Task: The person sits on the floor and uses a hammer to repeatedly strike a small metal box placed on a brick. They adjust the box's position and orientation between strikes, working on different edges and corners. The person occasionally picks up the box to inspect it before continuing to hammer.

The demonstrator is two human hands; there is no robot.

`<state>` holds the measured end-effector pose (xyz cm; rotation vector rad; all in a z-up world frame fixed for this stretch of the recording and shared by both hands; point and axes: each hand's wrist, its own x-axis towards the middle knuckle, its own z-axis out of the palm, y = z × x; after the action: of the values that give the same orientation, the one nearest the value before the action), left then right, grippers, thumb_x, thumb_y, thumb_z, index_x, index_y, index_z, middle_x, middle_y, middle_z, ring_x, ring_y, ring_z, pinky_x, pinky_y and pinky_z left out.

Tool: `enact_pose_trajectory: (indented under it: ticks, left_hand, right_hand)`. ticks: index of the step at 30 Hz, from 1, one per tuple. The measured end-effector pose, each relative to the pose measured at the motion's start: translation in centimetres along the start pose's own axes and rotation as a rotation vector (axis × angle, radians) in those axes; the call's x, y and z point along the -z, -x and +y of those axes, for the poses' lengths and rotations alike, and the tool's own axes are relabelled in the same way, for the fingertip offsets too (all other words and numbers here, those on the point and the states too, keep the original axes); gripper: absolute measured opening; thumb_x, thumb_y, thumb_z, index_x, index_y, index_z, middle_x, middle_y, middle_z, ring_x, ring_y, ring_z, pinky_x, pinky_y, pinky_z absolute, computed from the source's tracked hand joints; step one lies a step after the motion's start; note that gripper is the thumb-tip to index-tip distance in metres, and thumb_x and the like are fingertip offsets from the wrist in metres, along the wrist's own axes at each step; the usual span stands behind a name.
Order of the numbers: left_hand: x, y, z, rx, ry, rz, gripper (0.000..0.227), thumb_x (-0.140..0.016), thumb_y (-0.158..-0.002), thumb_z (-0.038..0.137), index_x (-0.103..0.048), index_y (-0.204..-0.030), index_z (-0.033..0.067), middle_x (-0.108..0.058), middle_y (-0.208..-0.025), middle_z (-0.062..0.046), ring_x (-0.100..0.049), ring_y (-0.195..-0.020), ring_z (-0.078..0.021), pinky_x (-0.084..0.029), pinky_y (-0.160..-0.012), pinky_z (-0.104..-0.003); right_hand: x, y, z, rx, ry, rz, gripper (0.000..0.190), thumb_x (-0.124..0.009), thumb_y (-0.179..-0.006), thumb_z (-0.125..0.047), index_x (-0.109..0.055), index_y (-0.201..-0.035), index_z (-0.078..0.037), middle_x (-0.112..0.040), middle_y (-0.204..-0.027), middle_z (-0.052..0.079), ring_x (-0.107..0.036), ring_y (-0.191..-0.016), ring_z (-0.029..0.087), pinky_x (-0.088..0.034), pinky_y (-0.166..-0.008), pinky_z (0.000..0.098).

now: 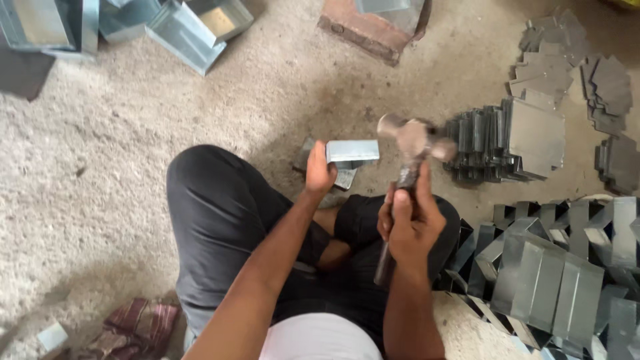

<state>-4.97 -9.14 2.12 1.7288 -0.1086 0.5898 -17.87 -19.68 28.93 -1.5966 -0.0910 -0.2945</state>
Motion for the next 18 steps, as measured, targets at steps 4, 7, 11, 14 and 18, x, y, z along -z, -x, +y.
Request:
enact_pose_trajectory:
  ticks: [4,7,11,14,18]
  left_hand:
    - [-1.6,2.3,-2.4,0.045,-0.066,-0.008,0.041,-0.058,-0.075,-0.01,-0.05,-0.114,-0.0002,-0.056,-0.102,-0.026,-0.053,-0.101,-0.0516,-0.044,-0.086,-0.056]
    - [-1.8,1.9,-3.1,-0.033,-0.054,0.001,0.046,-0.06,-0.072,-0.009,-0.05,-0.116,-0.0003,-0.057,-0.103,-0.027,-0.053,-0.099,-0.0507,-0.045,-0.085,-0.055]
    - [-1.7,-0.3,-3.2,-0.214,-0.085,0.12,0.061,-0.062,-0.068,-0.009,-0.043,-0.126,-0.0128,-0.055,-0.105,-0.03,-0.052,-0.096,-0.0509,-0.044,-0.084,-0.056]
    - [-1.4,1.9,-1.9,-0.101,-0.082,0.05,0.058,-0.064,-0.065,-0.008,-0.046,-0.12,-0.0084,-0.056,-0.104,-0.028,-0.052,-0.096,-0.0511,-0.043,-0.083,-0.056]
    - [-0.8,0.2,-0.8,-0.053,-0.136,0.037,0.051,-0.063,-0.067,-0.008,-0.048,-0.116,-0.0051,-0.056,-0.104,-0.027,-0.053,-0.097,-0.05,-0.043,-0.084,-0.056]
  right_hand:
    - [-1.8,-1.4,0.7,0.074,0.221,-0.075,0.056,-0.057,-0.108,-0.012,-0.04,-0.161,-0.006,-0.06,-0.079,0.0,-0.053,-0.056,0.006,-0.042,-0.047,0.0224]
    - [-2.7,-3.7,3.3,0.019,0.492,-0.397,0.05,-0.062,-0.111,-0.015,-0.051,-0.159,-0.004,-0.057,-0.081,0.002,-0.051,-0.066,0.008,-0.045,-0.057,0.0241]
    - [-3.1,-5.0,5.3,-0.073,0.408,-0.295,0.054,-0.061,-0.104,-0.021,-0.049,-0.153,-0.003,-0.06,-0.074,0.002,-0.051,-0.058,0.007,-0.043,-0.051,0.0258]
    - [-2.5,-2.9,5.2,-0.008,0.403,-0.207,0.054,-0.06,-0.105,-0.022,-0.047,-0.154,-0.002,-0.06,-0.078,0.003,-0.051,-0.06,0.008,-0.043,-0.054,0.027]
    - [-3.2,-3.9,5.7,0.091,0.59,-0.318,0.05,-0.06,-0.107,-0.021,-0.051,-0.152,0.0,-0.063,-0.076,0.005,-0.057,-0.066,0.009,-0.05,-0.062,0.0273]
